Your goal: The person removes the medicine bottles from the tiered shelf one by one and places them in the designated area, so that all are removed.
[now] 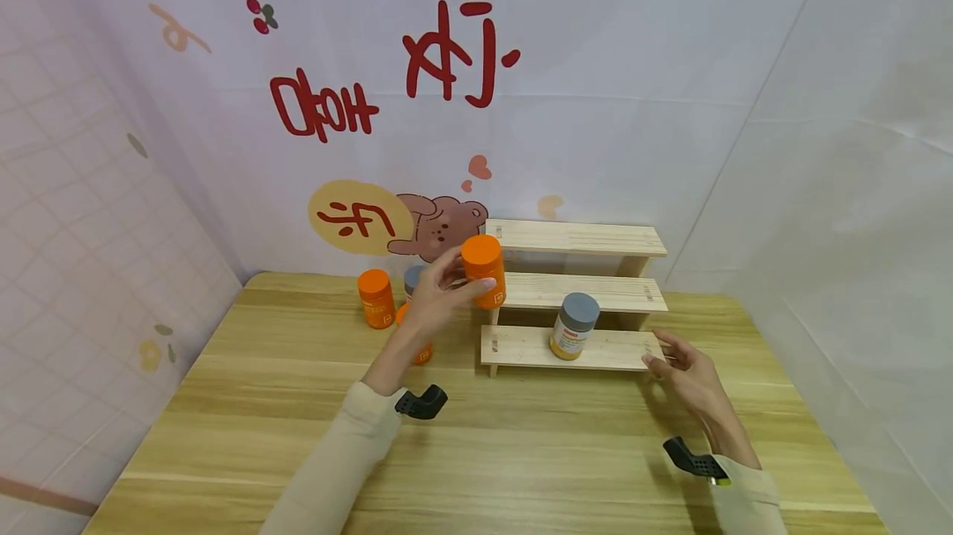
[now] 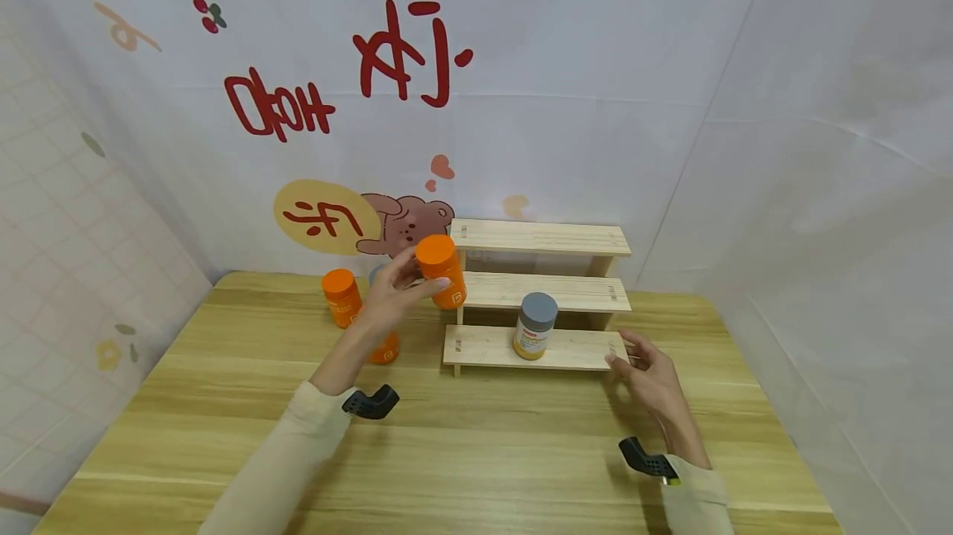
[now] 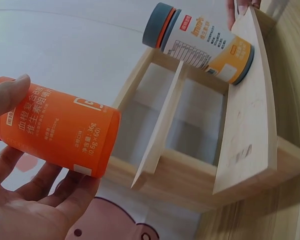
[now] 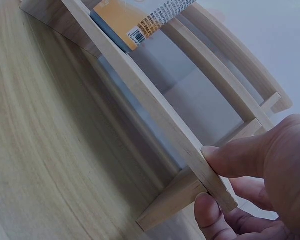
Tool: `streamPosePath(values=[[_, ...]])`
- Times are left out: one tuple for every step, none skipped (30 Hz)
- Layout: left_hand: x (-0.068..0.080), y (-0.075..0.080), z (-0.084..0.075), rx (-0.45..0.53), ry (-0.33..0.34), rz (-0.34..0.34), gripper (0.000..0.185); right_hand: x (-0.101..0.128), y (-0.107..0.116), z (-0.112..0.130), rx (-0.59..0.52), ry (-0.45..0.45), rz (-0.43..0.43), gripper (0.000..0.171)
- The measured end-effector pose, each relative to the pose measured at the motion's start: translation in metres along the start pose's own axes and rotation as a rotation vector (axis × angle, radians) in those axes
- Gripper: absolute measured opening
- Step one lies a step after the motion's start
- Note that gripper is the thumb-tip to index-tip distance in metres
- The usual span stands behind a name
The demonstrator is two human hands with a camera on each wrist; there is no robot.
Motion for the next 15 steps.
streamPosePath(values=[[0.001, 0.002, -0.001, 0.002, 0.000, -0.002, 0.054, 0.000, 0.000, 0.000, 0.005, 0.002, 0.001, 0.072], [0.002, 0.004, -0.002, 0.003, 0.000, -0.003, 0.055, 0.000, 0.001, 0.000, 0.010, 0.001, 0.001, 0.072], [0.003, 0.007, -0.002, 0.004, 0.000, -0.006, 0.055, 0.000, 0.001, 0.000, 0.019, 0.002, 0.002, 0.072], [0.005, 0.009, -0.003, 0.004, -0.002, -0.008, 0.055, -0.001, 0.001, 0.000, 0.020, 0.001, 0.002, 0.072], [0.006, 0.012, -0.003, 0.003, -0.002, -0.011, 0.056, -0.001, 0.001, 0.000, 0.027, 0.001, 0.003, 0.072], [0.007, 0.014, -0.003, 0.002, -0.002, -0.013, 0.056, -0.001, 0.002, 0.000, 0.024, 0.002, 0.003, 0.072], [0.009, 0.018, -0.003, 0.003, 0.000, -0.018, 0.057, -0.001, 0.001, 0.000, 0.022, 0.003, 0.004, 0.072], [0.010, 0.021, -0.003, 0.006, 0.002, -0.020, 0.058, -0.001, 0.001, 0.000, 0.020, 0.002, 0.004, 0.072], [0.011, 0.024, -0.003, 0.009, 0.004, -0.025, 0.058, -0.001, 0.001, -0.001, 0.018, 0.003, 0.003, 0.072], [0.012, 0.027, -0.002, 0.014, 0.007, -0.028, 0.059, -0.001, 0.001, -0.001, 0.014, 0.003, 0.002, 0.072], [0.014, 0.030, -0.002, 0.016, 0.014, -0.033, 0.059, -0.001, 0.001, -0.001, 0.009, 0.003, 0.001, 0.072], [0.015, 0.033, -0.002, 0.012, 0.020, -0.040, 0.058, -0.001, 0.001, -0.001, 0.003, 0.004, 0.000, 0.072], [0.017, 0.036, -0.002, 0.004, 0.024, -0.045, 0.059, -0.001, 0.000, -0.001, 0.000, 0.004, 0.000, 0.072], [0.018, 0.039, -0.002, -0.005, 0.027, -0.050, 0.059, -0.001, 0.000, -0.001, -0.004, 0.005, -0.002, 0.072], [0.019, 0.042, -0.003, -0.010, 0.032, -0.056, 0.059, -0.001, 0.001, -0.001, -0.007, 0.006, -0.003, 0.072]])
Point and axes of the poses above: each hand's wrist, its own x-axis away from the middle knuckle, its own y-axis out of the back of the hand, z = x × y, the point moved 8 cm from there along -x, towards the middle knuckle, and after that the axes turned 3 degrees about z, right-handed, at the moved point
